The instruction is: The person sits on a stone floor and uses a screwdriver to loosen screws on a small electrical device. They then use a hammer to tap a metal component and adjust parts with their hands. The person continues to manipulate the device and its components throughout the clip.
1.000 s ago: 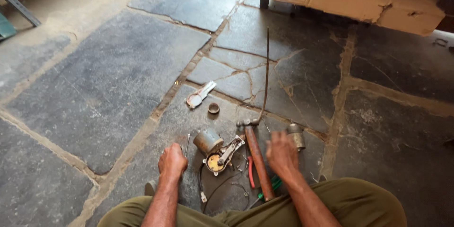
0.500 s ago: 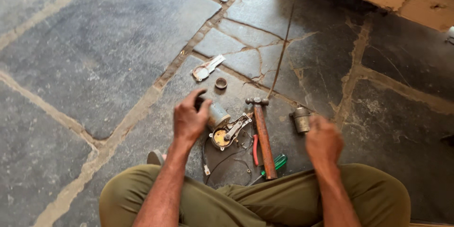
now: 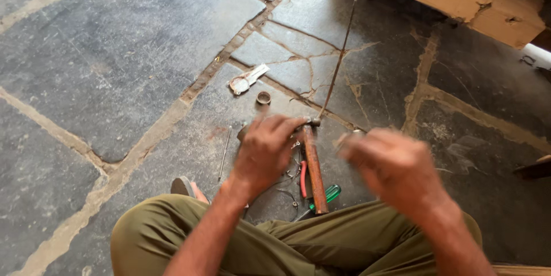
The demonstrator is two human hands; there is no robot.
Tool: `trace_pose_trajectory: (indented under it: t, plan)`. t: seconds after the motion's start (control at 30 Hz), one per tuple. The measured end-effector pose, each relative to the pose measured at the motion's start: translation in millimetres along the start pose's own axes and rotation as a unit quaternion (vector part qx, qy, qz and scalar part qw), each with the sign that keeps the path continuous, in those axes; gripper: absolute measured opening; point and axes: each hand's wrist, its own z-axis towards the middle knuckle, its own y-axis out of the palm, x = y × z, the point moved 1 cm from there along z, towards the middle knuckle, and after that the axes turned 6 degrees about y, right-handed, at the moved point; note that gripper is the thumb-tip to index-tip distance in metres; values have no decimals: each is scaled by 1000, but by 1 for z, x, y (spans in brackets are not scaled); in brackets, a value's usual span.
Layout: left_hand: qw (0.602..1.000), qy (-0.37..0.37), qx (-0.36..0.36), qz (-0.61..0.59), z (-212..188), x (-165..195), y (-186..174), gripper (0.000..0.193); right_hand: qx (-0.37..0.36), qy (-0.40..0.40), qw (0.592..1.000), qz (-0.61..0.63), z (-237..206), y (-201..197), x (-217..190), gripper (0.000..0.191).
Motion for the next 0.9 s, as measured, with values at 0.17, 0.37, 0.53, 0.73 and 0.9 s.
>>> trace_pose_trajectory:
  t: [0.17,0.37,0.53,0.73,0.9]
  plan:
    - [958,-199,-53,-201,-7,-49,11,28,129,166,977,22,0,10,53,12]
    - [858,-377,-14,-349,-9,-86,21,36,173,238,949,115,-10,56,74,17]
    - [596,-427,349,-583,-1,-108,23,40,-21,79,978,191,-19,95,38,35]
    - [472,-341,382,-717,-10,-131,10,42,-255,21,925,279,-14,114,-7,38]
    - [693,-461,252,-494,-8,-115,41,31,-206,85,924,310,-7,98,-1,22]
